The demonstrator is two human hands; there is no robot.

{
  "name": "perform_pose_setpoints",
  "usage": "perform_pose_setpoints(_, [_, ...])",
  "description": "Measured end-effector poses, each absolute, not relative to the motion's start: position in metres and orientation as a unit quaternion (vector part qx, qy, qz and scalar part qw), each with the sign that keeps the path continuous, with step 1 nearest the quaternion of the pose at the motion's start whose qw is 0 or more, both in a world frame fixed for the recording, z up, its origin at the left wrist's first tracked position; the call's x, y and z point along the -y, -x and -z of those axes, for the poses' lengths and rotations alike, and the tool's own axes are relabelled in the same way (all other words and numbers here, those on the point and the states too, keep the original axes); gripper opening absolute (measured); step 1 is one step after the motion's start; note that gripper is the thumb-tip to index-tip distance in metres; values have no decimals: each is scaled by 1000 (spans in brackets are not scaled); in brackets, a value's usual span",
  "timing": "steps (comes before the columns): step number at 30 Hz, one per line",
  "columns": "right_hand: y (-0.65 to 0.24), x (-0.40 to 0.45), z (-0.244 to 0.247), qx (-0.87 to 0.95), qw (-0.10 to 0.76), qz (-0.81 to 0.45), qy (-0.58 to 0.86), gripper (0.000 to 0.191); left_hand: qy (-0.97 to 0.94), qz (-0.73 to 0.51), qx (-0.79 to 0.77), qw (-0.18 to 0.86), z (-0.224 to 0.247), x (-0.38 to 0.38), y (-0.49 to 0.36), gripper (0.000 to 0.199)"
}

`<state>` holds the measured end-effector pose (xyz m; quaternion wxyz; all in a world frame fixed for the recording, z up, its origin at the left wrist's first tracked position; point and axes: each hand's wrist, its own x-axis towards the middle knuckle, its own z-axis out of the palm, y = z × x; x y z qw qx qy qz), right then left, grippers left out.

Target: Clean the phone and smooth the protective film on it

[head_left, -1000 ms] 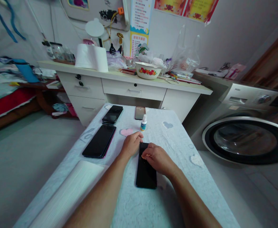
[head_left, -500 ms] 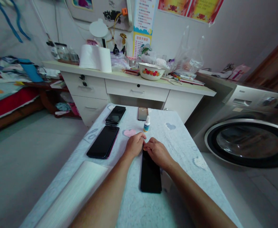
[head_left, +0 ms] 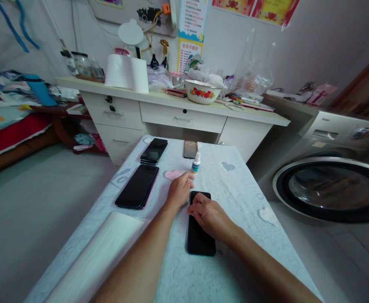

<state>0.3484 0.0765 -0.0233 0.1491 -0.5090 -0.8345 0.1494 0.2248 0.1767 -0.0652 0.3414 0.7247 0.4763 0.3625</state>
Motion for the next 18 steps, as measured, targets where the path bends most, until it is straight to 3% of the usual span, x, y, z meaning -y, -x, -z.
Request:
perform_pose_setpoints(11, [-347,-47,8,868,111,-247,417,18,-716,-385,-464,352,68,-179,-225,27])
perform_pose_setpoints(18, [-353,-83,20,857,124,-164,473,18,-695,-408,-483,343,67,-179,-226,27])
